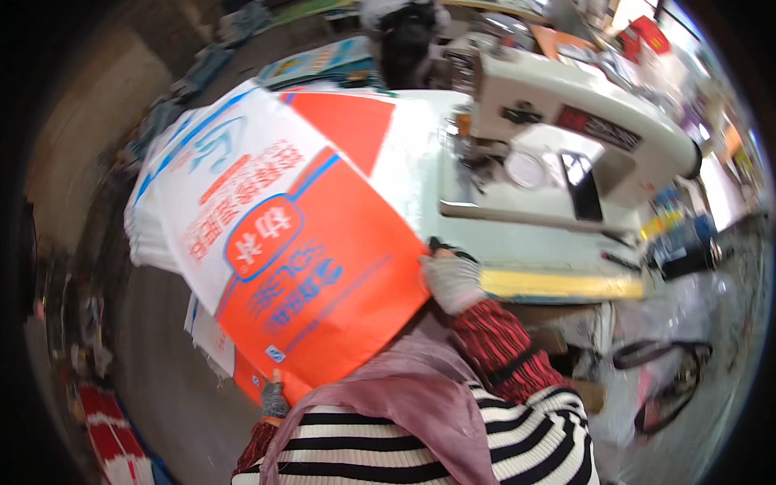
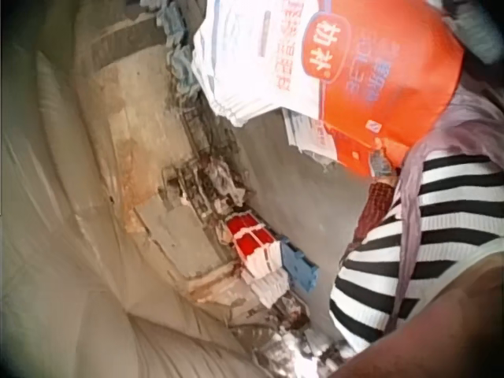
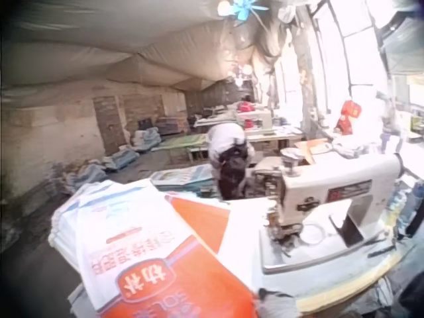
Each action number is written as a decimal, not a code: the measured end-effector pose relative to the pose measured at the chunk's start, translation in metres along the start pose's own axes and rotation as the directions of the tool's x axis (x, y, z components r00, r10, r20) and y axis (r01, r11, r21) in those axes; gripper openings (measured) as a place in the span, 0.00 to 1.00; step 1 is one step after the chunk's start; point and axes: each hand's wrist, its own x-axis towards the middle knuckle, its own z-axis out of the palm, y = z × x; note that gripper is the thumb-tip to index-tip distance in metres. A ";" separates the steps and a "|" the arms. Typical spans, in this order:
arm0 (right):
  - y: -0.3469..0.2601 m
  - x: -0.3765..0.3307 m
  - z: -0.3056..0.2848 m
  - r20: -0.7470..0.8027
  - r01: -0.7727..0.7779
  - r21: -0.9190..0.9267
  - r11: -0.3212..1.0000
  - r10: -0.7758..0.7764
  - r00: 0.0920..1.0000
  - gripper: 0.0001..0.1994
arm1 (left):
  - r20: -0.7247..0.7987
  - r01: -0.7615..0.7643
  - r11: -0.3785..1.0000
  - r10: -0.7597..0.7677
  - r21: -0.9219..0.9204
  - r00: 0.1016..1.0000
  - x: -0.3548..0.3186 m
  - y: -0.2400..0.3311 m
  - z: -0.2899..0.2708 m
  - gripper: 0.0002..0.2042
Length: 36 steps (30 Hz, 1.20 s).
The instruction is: Sewing large plastic fertilizer bags using an industrial sewing machine on a factory floor.
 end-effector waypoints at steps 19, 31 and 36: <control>-0.223 0.004 0.059 0.353 0.256 0.717 0.649 -0.654 0.669 0.21 | -0.521 0.274 0.459 0.595 0.845 0.612 -0.040 -0.137 -0.255 0.17; -0.179 0.087 0.245 0.174 0.259 0.431 0.864 -0.361 0.916 0.19 | -0.490 0.356 0.463 0.209 0.812 0.846 0.054 -0.091 -0.214 0.19; -0.183 0.090 0.263 0.199 0.257 0.550 0.795 -0.424 0.884 0.18 | -0.529 0.252 0.757 0.143 0.602 0.837 0.120 -0.143 -0.209 0.18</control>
